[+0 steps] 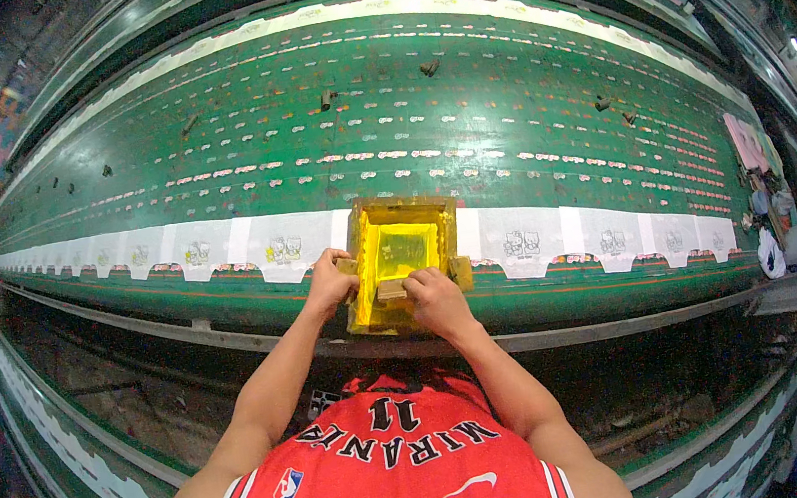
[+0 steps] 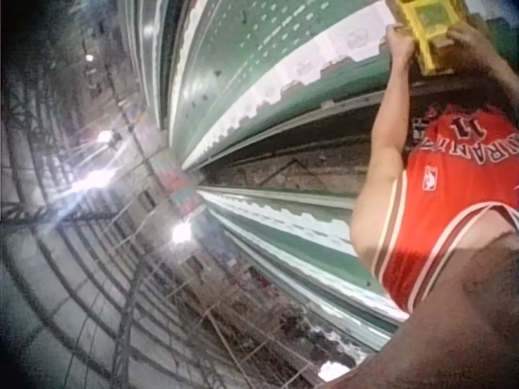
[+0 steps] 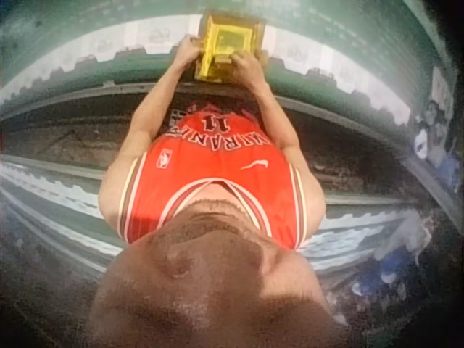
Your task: The person holds a yellow screen-printing frame and repeatedly rubs a squeegee across it to spread ink. The person then moves the frame along a long green table and continues the same rubbing motion.
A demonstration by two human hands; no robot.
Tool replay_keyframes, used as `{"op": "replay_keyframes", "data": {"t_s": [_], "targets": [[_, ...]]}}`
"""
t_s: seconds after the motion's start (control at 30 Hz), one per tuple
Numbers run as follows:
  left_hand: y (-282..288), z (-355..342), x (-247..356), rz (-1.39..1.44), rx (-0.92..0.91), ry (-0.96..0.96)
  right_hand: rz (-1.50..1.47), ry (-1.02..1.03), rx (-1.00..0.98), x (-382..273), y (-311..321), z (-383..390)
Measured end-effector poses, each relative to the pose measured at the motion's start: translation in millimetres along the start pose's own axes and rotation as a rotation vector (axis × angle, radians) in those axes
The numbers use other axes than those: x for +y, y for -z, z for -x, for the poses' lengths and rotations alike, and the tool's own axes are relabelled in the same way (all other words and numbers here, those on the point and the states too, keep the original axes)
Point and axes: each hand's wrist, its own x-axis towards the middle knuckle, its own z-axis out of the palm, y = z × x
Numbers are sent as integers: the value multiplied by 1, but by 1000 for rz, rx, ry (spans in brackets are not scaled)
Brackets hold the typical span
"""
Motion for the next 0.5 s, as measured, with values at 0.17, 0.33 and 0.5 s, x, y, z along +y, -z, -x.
{"op": "replay_keyframes", "data": {"t_s": [0.17, 0.33, 0.5], "targets": [[1, -1, -3, -55, 27, -35, 9, 9, 0, -3, -1, -4], [1, 7, 12, -153, 31, -53, 21, -5, -27, -2, 0, -3], [3, 7, 18, -155, -3, -1, 32, -6, -6, -15, 10, 4]]}}
